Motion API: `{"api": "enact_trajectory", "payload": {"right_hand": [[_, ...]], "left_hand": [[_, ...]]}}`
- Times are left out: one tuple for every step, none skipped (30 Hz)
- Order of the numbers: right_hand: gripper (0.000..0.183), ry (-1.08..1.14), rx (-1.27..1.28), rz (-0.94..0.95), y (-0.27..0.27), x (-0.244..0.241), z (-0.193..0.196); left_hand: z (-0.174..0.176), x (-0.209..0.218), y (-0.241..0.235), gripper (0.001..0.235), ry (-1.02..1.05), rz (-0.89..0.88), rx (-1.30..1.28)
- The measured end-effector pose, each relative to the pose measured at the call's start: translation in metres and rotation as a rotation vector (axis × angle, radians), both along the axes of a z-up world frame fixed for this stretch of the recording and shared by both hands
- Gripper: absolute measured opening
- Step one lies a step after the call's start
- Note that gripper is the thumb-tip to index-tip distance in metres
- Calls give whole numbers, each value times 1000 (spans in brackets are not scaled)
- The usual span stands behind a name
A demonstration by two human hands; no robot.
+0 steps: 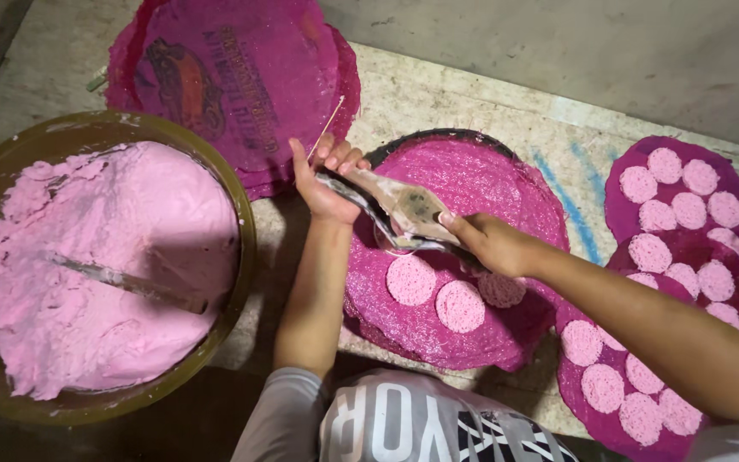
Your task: The person scoops pink dough from a bowl and uses a handheld press to form small round pieces onto a pink mat. The person repeatedly fills the press, presses the dough, and arranges the formed pieces on the mat.
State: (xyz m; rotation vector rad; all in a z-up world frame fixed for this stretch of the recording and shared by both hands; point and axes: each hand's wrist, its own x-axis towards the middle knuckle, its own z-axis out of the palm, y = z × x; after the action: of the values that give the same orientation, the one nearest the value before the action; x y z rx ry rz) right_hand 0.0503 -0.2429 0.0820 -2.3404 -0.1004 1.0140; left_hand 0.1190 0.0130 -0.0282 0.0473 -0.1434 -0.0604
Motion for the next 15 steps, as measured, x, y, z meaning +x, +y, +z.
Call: {"api": "enact_trajectory", "payload": {"right_hand": [[84,21,13,-18,-1,-2,0],[83,23,-18,-22,-3,-1,2],[82,25,-48,-26,-5,-1,4],[81,25,-79,-31,-8,0,6],[80,13,-115,-35,-10,1,8],[79,-1,-152,-40,-12,2,10],[78,-14,-189,-45,-13,3,11],[77,-95,-169,-31,-13,4,11],[77,-176,-150,-17,-14,5,11],[76,-255,-128,-3,-12,5,9],[73,-257,-137,-17,-11,5,6],[71,-260,-145,-28,-8,5,2],[68,-263,-152,-40,-5,5,-2],[67,-269,-109,-40,-3,5,-7],[66,-276,-65,-39,1,5,-12]], "left_hand": [[-4,-2,-4,50,23,5,-2],[-8,-3,-9,50,45,11,-6],[-12,-3,-15,50,68,14,-15],[-15,-2,-22,49,88,16,-25],[-17,0,-28,49,109,18,-35],[-18,3,-33,48,112,19,-41],[-17,7,-36,48,115,20,-47],[-16,12,-38,47,117,21,-53],[-14,18,-39,48,104,22,-33],[-12,22,-37,48,93,23,-11],[-9,26,-34,48,82,24,12],[-5,29,-31,49,66,27,30],[-2,32,-27,49,51,30,49],[2,34,-22,50,36,33,68],[5,35,-18,51,38,34,82]]}}
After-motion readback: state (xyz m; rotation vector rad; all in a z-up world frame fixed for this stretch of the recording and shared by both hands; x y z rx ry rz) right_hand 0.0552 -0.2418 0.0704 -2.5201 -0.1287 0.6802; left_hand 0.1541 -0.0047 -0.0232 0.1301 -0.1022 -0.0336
